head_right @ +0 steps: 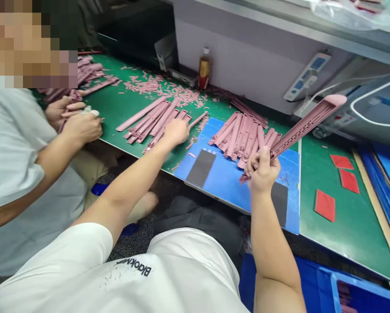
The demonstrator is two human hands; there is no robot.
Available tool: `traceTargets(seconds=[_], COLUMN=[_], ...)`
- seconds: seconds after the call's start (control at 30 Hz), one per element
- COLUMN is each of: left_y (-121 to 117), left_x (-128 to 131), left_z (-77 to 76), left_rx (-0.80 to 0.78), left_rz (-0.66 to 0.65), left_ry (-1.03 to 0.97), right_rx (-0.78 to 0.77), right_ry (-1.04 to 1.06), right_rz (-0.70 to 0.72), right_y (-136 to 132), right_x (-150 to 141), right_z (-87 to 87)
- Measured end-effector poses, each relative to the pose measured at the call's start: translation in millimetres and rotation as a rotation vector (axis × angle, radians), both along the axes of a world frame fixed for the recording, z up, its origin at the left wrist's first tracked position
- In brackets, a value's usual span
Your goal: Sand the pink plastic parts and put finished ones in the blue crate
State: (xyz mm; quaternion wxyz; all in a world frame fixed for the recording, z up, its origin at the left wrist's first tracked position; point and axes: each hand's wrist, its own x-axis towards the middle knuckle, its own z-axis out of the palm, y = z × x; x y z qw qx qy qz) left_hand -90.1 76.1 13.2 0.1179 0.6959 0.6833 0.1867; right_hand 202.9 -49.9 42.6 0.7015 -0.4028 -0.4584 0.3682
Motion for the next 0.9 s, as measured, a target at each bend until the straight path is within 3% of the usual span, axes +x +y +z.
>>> traceTargets(seconds=[0.07, 0.2, 0.3, 0.4, 0.5, 0.67, 0.9], left_y=[-6, -47, -84, -111, -120, -109, -102], left_x=[-3, 14, 41, 59, 68, 78, 73], left_z=[-3.2, -1.5, 7.3, 9.7, -2.5, -28.9, -39.2], left_rx=[0.067, 0.126, 0.163, 0.257, 0.29, 0.276, 0.352], left_rz=[-0.006, -0.015, 0.017, 0.01, -0.093, -0.173, -0.172], left_ry=[-0.332, -1.35, -1.651, -1.623, -1.486, -1.369, -1.355], right_rx=[-0.057, -0.051, -0.04, 0.022, 0.047, -0.016, -0.069], right_ry=[0.028, 0.03, -0.035, -0.039, -0.074, -0.176, -0.154], right_rz=[0.031, -0.008, 0.03, -0.061, -0.269, -0.421, -0.471], right_y=[-9, -17, -26, -44, -64, -74, -77], right_x=[12, 14, 13, 36, 76, 115, 132], right_z=[-7.7, -30.0, -38.3, -33.5, -29.4, -44.5, -54.1])
